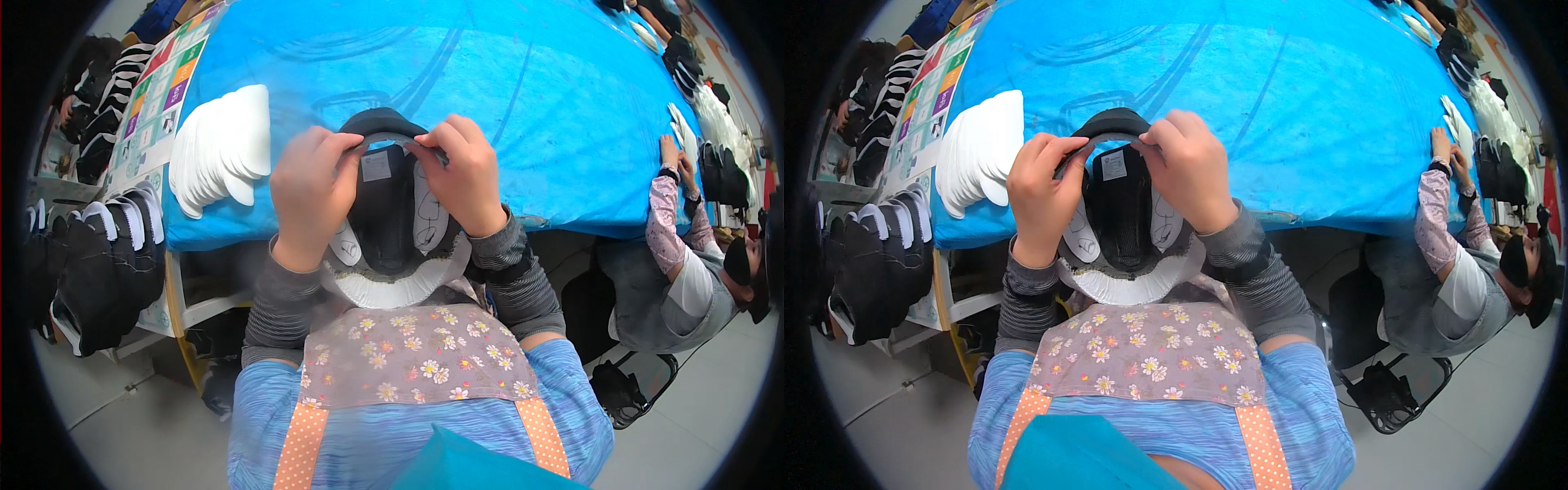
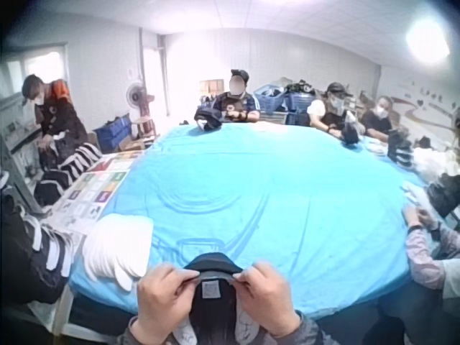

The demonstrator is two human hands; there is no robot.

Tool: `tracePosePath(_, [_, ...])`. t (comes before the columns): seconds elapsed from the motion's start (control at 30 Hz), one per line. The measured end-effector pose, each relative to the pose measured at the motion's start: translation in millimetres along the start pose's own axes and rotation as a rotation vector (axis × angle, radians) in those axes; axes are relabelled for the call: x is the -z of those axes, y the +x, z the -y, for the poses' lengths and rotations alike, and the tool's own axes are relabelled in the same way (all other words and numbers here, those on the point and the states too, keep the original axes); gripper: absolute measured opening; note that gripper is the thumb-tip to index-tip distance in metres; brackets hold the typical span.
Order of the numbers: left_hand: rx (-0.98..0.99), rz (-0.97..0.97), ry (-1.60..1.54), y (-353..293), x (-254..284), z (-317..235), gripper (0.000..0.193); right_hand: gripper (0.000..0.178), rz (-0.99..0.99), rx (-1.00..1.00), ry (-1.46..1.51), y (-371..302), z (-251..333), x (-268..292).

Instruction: The person assembles shoe components by hand, inserting white foam liners into black shoe uppers and smoothing the edges to secure them.

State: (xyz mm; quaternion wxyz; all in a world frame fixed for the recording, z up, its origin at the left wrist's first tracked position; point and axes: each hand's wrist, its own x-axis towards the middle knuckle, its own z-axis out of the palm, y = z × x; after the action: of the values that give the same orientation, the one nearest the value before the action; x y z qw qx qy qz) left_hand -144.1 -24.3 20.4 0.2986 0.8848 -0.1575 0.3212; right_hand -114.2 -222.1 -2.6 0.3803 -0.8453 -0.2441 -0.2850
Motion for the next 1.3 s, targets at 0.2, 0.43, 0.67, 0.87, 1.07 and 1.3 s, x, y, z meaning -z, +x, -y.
tracePosePath(0.2, [0.005, -0.002, -0.020, 0, -1, -2, 0.014, 0.017, 0.055, -0.092, 0.040, -8, -7, 10])
tracePosePath(0.43, [-0.013, 0.010, -0.016, 0, -4, 0, 0.014, 0.016, 0.062, -0.144, 0.001, -20, -9, 8])
tracePosePath(0.67, [-0.003, 0.008, -0.017, -3, 1, 2, 0.016, 0.020, -0.029, -0.071, 0.054, -25, -11, 9])
tracePosePath(0.87, [-0.043, -0.014, 0.000, -11, 5, 5, 0.019, 0.021, -0.072, -0.070, 0.002, -36, -16, 8])
tracePosePath(1.07, [-0.007, -0.062, 0.021, -19, 8, 8, 0.022, 0.019, -0.089, -0.053, 0.009, -35, -12, 6])
tracePosePath(1.3, [-0.009, -0.042, 0.052, -19, 14, 5, 0.018, 0.019, -0.111, -0.045, -0.017, -31, -11, 8])
